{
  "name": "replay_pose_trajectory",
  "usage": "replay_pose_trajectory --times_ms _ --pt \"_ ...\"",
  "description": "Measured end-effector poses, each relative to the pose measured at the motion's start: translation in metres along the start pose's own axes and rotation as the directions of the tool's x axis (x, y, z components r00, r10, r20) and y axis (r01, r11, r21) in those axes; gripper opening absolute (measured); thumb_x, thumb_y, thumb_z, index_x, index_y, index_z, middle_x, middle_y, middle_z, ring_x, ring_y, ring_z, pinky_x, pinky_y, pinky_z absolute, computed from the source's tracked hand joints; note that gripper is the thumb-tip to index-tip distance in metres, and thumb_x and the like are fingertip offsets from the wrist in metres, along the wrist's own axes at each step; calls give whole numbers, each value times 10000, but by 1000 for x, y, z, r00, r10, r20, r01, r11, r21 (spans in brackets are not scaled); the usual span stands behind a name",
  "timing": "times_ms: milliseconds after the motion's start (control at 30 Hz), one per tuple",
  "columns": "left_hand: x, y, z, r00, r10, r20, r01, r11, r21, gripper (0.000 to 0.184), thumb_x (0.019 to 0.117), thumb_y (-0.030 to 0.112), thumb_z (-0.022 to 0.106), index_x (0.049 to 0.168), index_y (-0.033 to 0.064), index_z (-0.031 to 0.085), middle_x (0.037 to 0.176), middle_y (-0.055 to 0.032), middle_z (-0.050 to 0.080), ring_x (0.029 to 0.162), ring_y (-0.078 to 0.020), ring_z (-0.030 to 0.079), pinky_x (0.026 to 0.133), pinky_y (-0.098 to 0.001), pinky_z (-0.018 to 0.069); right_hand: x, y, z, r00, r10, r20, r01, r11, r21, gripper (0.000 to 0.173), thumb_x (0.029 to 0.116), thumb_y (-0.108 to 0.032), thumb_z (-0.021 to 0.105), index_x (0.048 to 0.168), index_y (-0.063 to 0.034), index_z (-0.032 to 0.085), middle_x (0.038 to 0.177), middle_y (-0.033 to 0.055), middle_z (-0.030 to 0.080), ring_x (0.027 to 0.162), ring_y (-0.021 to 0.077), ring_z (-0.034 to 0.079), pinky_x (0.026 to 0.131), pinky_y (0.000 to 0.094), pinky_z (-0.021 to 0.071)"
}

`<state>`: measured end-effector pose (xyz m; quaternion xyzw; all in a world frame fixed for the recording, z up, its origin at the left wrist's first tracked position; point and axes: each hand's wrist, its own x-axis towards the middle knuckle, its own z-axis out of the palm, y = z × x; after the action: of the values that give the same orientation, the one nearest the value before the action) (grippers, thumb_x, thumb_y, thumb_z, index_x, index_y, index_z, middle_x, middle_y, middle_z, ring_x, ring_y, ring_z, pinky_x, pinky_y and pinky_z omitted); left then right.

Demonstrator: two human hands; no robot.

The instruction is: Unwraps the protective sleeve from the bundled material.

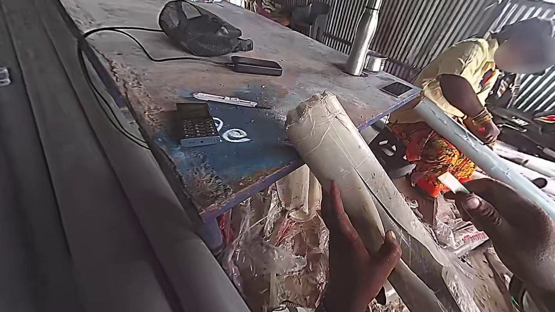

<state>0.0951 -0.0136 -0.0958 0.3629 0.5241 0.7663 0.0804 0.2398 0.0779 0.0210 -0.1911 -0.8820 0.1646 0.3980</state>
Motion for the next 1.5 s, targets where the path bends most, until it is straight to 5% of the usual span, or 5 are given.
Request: replay_pose_trajectory --times_ms 433,600,733,967,1500 --pt "-1 -4 5 1000 1 -31 -1 1000 -15 1160 755 505 720 1567 -115 171 1591 -402 182 1459 -305 369 1094 -336 430 81 -63 48 996 68 59 -74 991 115 121 1024 -106 562 1018 -71 678 766 -45 599 590 -12 512 551 145 431" --pt "-1 -7 5 999 -27 -38 25 998 -53 1191 723 449 743 1589 -78 119 1606 -365 178 1432 -251 397 1050 -320 466 61 -61 37 828 440 348 -481 238 844 366 1132 -217 220 1044 -83 548 644 -43 522 440 -12 461 428 106 411" --pt "-1 -9 7 998 10 -58 -12 999 -48 1178 734 442 745 1572 -110 127 1594 -390 180 1445 -225 382 1090 -281 418 5 -13 36 972 136 -193 -75 952 296 166 1068 -145 481 1067 -17 587 737 -88 554 594 -77 487 566 86 429" --pt "-1 -9 11 997 12 -71 -20 994 -103 1219 752 505 739 1572 -113 83 1608 -378 137 1473 -169 324 1134 -240 348 -106 40 3 914 301 -272 -361 910 -204 290 1016 -179 497 1058 52 667 737 -12 591 599 -30 511 577 148 452" --pt "-2 1 17 994 -39 -107 30 996 -88 1190 723 319 717 1598 -61 6 1624 -341 117 1446 -125 348 1078 -188 384 -229 116 -24 159 987 5 -882 139 450 160 1072 -52 470 1014 -3 611 612 -52 508 508 7 477 518 165 416"
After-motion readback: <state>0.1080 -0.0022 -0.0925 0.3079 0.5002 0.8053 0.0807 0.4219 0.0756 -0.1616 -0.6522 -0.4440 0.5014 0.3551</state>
